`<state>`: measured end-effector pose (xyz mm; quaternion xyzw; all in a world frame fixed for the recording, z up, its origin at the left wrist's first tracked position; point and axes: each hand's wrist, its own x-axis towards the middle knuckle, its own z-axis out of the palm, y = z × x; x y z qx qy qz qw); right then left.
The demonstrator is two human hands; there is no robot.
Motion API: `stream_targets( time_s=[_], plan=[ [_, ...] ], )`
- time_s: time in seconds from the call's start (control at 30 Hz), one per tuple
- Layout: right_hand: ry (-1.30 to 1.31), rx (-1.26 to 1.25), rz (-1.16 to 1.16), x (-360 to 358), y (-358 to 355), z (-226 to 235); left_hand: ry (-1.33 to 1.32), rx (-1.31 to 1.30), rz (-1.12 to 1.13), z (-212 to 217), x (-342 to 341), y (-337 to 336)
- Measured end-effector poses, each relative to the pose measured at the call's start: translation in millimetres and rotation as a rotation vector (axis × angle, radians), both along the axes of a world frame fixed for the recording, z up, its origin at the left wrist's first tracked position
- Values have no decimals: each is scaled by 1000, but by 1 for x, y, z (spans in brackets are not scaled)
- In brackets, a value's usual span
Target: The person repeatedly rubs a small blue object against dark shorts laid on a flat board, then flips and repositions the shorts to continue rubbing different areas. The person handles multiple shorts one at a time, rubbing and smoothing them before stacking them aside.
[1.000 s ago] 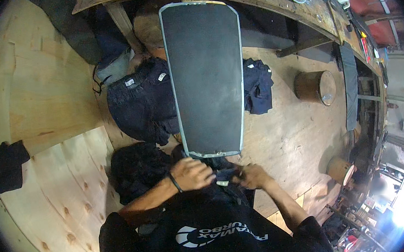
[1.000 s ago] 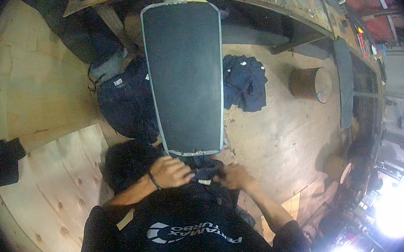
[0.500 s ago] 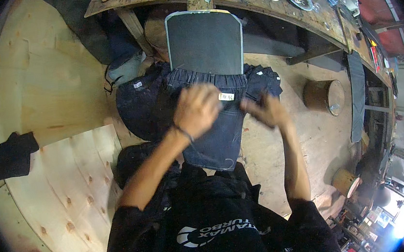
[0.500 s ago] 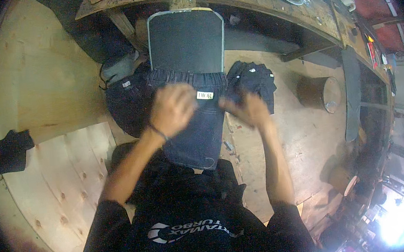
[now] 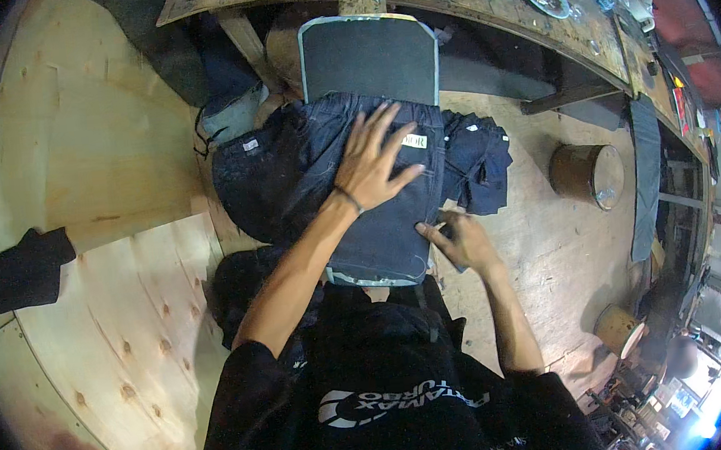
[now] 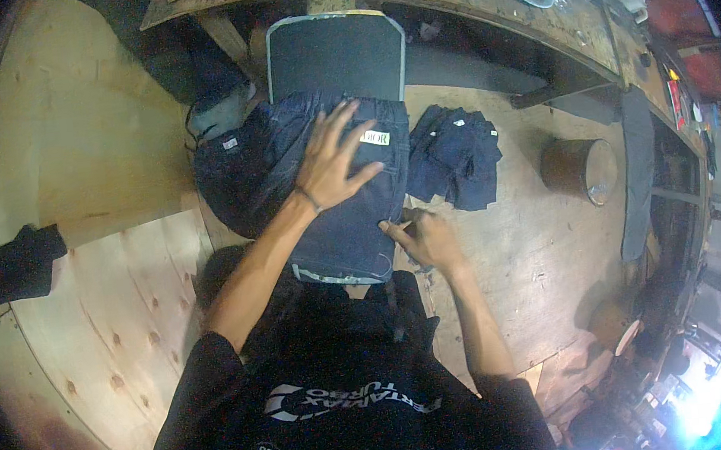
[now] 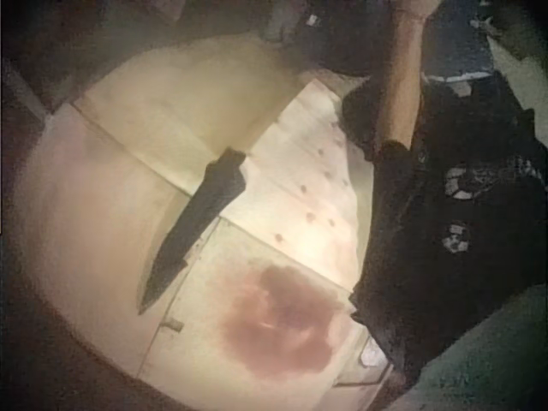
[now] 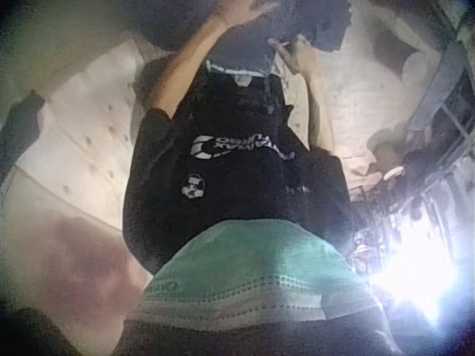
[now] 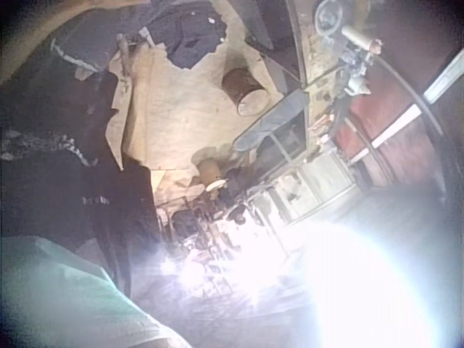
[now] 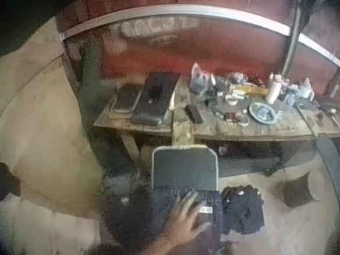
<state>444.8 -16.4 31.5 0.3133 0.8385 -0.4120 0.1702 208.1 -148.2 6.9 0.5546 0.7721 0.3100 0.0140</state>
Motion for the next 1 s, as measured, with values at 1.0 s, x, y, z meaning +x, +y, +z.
stream_targets(
  time_s=[1.0],
  plan=[
    [-249, 88, 47, -45, 23, 17, -319, -648, 183, 73, -14, -33]
  ],
)
